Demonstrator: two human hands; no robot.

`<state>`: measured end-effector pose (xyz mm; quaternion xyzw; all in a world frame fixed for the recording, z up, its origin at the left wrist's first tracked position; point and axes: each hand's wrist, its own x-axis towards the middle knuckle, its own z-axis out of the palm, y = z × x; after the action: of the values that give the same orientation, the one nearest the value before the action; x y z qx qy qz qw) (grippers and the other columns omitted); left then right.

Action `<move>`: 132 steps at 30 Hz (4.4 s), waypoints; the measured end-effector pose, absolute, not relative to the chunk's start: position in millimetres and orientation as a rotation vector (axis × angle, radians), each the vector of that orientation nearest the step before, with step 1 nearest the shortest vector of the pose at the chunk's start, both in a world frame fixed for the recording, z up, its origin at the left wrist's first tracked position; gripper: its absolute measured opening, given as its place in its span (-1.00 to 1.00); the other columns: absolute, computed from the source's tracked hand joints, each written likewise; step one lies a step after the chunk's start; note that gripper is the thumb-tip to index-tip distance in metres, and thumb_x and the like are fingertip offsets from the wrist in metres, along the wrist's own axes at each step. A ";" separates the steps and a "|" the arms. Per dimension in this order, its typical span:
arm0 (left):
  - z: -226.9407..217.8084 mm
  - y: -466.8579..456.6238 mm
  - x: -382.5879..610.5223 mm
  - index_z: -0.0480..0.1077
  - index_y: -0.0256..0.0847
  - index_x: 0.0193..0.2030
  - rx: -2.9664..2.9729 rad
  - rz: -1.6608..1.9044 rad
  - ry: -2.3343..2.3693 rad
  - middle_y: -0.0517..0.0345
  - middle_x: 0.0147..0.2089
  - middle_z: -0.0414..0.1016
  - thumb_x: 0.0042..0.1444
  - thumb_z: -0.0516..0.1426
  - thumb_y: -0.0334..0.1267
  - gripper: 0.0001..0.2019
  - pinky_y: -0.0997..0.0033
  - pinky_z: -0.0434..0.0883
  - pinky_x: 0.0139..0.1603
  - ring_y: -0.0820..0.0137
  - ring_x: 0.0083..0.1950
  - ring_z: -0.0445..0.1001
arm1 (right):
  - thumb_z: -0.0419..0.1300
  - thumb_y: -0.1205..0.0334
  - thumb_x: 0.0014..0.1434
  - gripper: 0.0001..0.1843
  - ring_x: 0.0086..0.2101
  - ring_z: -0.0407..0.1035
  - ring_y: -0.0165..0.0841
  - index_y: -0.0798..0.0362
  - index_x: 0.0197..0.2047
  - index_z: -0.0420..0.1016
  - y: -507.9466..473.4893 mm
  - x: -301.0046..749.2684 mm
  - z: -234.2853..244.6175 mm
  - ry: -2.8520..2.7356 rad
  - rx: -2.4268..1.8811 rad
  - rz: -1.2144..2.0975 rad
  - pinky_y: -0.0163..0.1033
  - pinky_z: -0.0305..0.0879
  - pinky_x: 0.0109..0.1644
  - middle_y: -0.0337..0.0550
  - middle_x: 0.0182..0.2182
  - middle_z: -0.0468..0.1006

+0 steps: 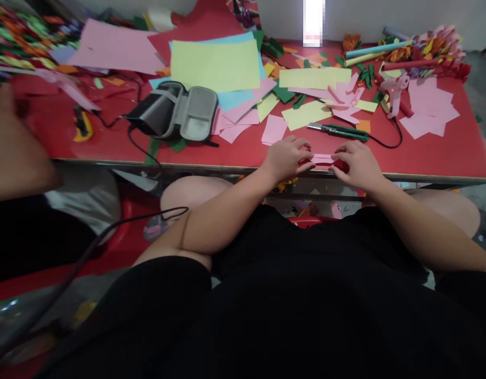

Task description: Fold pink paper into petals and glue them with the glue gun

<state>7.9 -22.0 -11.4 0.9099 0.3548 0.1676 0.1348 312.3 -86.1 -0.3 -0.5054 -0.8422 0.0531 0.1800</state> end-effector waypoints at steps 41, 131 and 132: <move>-13.4 -20.4 18.4 0.80 -0.07 -0.08 2.235 0.656 1.051 0.05 -0.01 0.84 0.51 0.41 -0.06 -0.82 0.23 0.36 -0.15 0.29 -0.16 0.61 | 0.53 0.15 0.40 -0.73 -0.11 0.75 -0.01 -0.03 0.11 0.95 -65.8 297.2 1.8 -1.881 -1.634 0.722 0.09 0.69 0.06 0.06 -0.12 0.92; -5.9 -35.5 21.3 0.84 -0.06 0.14 2.611 0.466 1.046 -0.01 0.36 0.88 0.68 0.22 -0.05 -0.68 -0.07 0.51 0.29 -0.01 0.25 0.72 | 0.29 0.02 0.62 -0.60 0.43 0.65 0.23 -0.24 0.35 0.87 -83.6 332.1 -7.6 -2.426 -1.233 0.224 0.53 0.42 0.57 0.00 0.32 0.89; -2.8 -33.2 25.7 0.83 -0.09 0.08 2.575 0.475 1.075 -0.03 0.29 0.90 0.67 0.25 -0.06 -0.70 -0.04 0.51 0.28 0.01 0.22 0.73 | 0.30 0.02 0.61 -0.56 0.40 0.67 0.25 -0.20 0.40 0.84 -80.4 327.5 -7.8 -2.371 -1.261 0.239 0.52 0.47 0.53 0.06 0.32 0.88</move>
<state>25.7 -33.2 -2.8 0.8988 0.3751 0.1657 0.1551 327.5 -80.4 -7.8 -0.4561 -0.8577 0.0865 0.2211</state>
